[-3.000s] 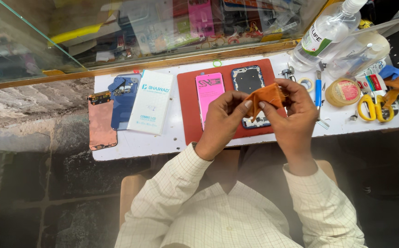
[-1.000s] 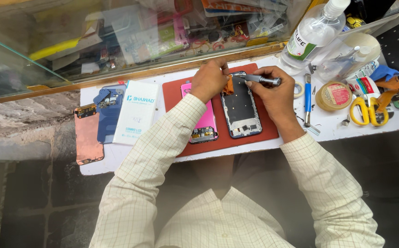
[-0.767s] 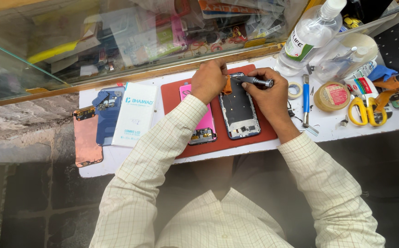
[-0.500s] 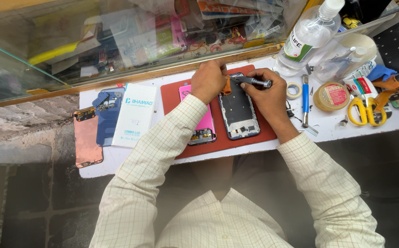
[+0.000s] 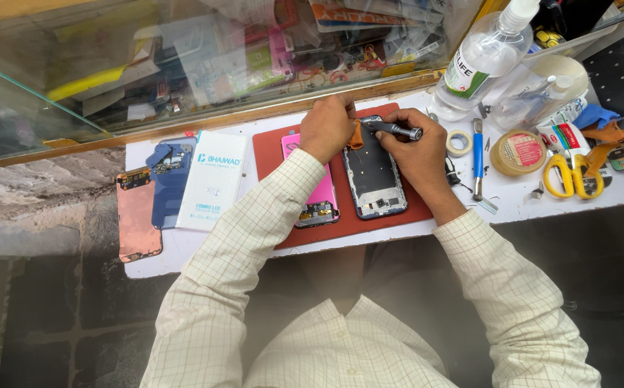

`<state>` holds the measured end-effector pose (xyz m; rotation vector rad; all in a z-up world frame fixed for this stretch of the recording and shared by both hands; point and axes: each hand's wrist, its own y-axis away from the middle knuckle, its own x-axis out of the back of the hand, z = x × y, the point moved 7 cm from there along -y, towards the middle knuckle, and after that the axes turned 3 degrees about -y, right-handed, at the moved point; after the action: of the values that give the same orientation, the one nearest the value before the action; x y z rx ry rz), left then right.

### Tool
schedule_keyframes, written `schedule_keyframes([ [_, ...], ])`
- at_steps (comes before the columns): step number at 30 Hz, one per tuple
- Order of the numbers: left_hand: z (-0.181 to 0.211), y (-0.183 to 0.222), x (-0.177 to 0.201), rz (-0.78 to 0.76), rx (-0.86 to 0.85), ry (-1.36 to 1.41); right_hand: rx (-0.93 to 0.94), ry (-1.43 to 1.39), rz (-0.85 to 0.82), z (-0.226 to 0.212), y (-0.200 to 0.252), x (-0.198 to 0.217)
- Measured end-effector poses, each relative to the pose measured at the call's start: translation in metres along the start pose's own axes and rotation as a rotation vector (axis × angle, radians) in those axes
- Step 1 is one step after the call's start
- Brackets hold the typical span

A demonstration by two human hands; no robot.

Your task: The person applies adhesive to a pink smartphone battery and places it into the phone chassis. They then wipe the exterior of the phone with a cloth and peel off a protective film from the back cover.

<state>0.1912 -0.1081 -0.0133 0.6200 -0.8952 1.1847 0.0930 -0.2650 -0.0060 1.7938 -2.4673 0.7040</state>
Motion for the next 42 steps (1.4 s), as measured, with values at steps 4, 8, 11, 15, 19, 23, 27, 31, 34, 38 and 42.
schedule_keyframes([
  [4,0.0,0.001,-0.001,-0.011,0.008,0.014,-0.011,-0.01,-0.004,0.002,0.001,0.0],
  [8,-0.001,0.001,-0.001,0.0,0.006,0.008,0.009,-0.008,0.014,0.001,0.001,0.001],
  [11,-0.002,0.001,-0.002,0.0,0.009,0.01,0.017,-0.002,-0.002,0.004,0.002,0.0],
  [15,-0.002,0.002,-0.001,0.002,0.001,0.02,-0.005,-0.035,0.004,0.009,0.001,0.001],
  [19,0.008,0.008,0.011,0.041,-0.072,0.1,-0.037,-0.192,0.04,0.005,0.003,0.014],
  [23,0.026,0.025,0.03,0.073,-0.201,0.413,0.07,-0.471,0.092,-0.025,0.015,0.027],
  [27,0.054,0.054,0.031,-0.066,-0.28,0.874,-0.047,-0.622,0.113,-0.041,0.039,0.027],
  [31,0.075,0.087,0.034,-0.046,-0.367,0.847,0.026,-0.608,0.157,-0.052,0.064,0.033],
  [34,0.083,0.106,0.033,-0.062,-0.389,0.845,-0.014,-0.45,0.269,-0.041,0.075,0.059],
  [38,0.069,0.132,0.048,-0.013,-0.405,0.823,0.217,0.046,0.427,-0.045,0.072,0.126],
  [42,0.025,0.168,0.067,0.048,-0.286,0.798,0.277,0.446,0.379,-0.022,0.047,0.154],
])
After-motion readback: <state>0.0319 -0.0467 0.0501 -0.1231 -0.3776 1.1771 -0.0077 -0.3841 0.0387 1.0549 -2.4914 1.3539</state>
